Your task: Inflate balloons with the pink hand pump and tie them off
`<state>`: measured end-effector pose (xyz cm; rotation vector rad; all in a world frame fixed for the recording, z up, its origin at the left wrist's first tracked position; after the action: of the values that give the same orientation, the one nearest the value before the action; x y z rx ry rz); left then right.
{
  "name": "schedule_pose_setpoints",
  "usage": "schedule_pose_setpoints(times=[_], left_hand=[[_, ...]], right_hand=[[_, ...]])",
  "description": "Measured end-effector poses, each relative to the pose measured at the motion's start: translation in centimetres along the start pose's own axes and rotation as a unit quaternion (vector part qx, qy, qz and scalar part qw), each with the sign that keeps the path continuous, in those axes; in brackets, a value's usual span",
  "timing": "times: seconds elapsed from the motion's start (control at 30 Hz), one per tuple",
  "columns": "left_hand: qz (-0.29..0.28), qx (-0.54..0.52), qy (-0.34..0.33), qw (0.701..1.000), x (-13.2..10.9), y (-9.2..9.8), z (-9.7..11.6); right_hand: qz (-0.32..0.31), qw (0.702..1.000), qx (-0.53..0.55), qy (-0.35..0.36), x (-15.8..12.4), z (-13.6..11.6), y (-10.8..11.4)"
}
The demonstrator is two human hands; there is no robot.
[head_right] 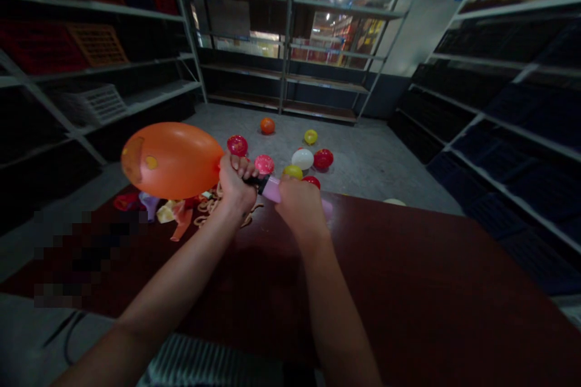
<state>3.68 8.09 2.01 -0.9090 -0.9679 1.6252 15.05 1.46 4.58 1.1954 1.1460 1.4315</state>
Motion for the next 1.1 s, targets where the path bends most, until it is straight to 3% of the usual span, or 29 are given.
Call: schedule_pose_setpoints(times=[0.23, 0.4, 0.53, 0.73, 0.93, 1.1], left_hand=[[-0.017, 0.002, 0.009, 1.000, 2.6, -0.1, 3.0], [-0.032, 0.000, -0.015, 0.999, 3.1, -0.3, 4.5], [-0.035, -0.003, -0.042, 0.999, 2.9, -0.6, 6.3], [-0.027, -0.030, -0.093, 0.995, 2.4, -1.1, 11.1], [-0.096, -0.034, -0.162, 0.982, 1.6, -1.0, 15.2], [-0.126, -0.031, -0.193, 0.973, -0.4, -1.8, 16.2]], right_hand=[[0.033, 0.995, 0.090, 0.037, 1.7, -1.5, -1.0], [0.053, 0.991, 0.116, 0.036, 2.2, -1.5, -1.5], [0.085, 0.988, 0.120, 0.044, 2.3, -0.6, -1.7], [0.155, 0.981, 0.103, 0.062, 2.5, 0.9, -1.9], [0.207, 0.973, 0.085, 0.057, 2.2, 2.0, -1.2], [0.220, 0.972, 0.071, 0.041, 1.8, 2.4, -0.7]])
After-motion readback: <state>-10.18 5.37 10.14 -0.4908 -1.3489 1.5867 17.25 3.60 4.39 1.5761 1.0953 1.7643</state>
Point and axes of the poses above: each hand's wrist, its own x-axis towards the middle knuckle, its own y-axis out of the back of the hand, z = x × y, the point moved 4 cm from there along x, towards the middle knuckle, and after that the axes turned 1 degree about -x, right-handed, at the moved point
